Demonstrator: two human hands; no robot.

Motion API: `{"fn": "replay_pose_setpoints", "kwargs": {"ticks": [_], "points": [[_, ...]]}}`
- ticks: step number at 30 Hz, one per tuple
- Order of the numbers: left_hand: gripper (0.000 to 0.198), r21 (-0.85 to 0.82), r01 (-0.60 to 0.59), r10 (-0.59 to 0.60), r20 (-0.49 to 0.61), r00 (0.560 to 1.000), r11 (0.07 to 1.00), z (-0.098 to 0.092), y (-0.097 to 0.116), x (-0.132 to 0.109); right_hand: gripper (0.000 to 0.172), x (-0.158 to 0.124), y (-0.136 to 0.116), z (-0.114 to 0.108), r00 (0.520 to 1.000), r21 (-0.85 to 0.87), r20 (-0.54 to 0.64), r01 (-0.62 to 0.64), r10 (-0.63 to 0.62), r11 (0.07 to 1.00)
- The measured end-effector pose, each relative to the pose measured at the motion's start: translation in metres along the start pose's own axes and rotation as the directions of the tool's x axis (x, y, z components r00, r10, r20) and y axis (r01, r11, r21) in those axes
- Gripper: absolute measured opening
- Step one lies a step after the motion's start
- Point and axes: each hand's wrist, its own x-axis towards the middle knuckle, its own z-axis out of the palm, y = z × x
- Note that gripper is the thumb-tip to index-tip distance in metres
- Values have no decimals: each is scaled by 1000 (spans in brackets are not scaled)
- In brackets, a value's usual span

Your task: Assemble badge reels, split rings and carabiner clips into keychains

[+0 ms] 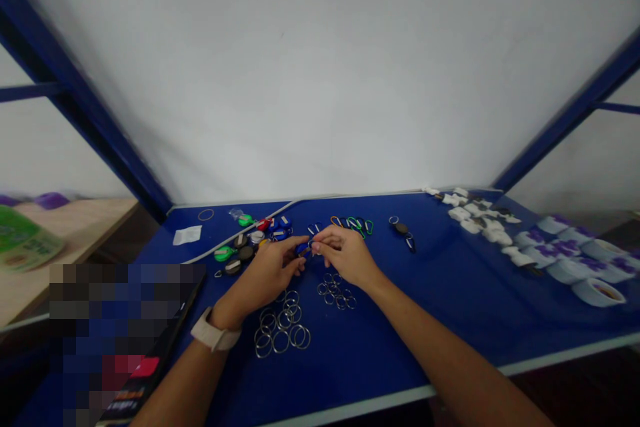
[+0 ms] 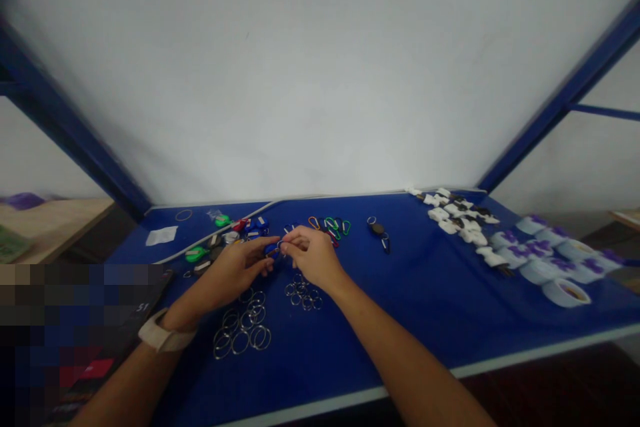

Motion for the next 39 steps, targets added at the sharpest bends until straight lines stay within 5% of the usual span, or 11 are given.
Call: {"fn": "replay_pose_setpoints", "kwargs": {"ticks": [21,31,39], "points": [[31,37,-87,87,3,996,995,-4,9,0,15,1,15,7,997,97,27,68,-70,993],[28,277,-157,164,0,987,948,-2,11,-2,13,-4,4,4,981,-176,35,196,-193,965],[23,472,-164,192,-10,981,866,4,14,-4,18,-11,-8,1,866,-527,151,478,-476,703]]}}
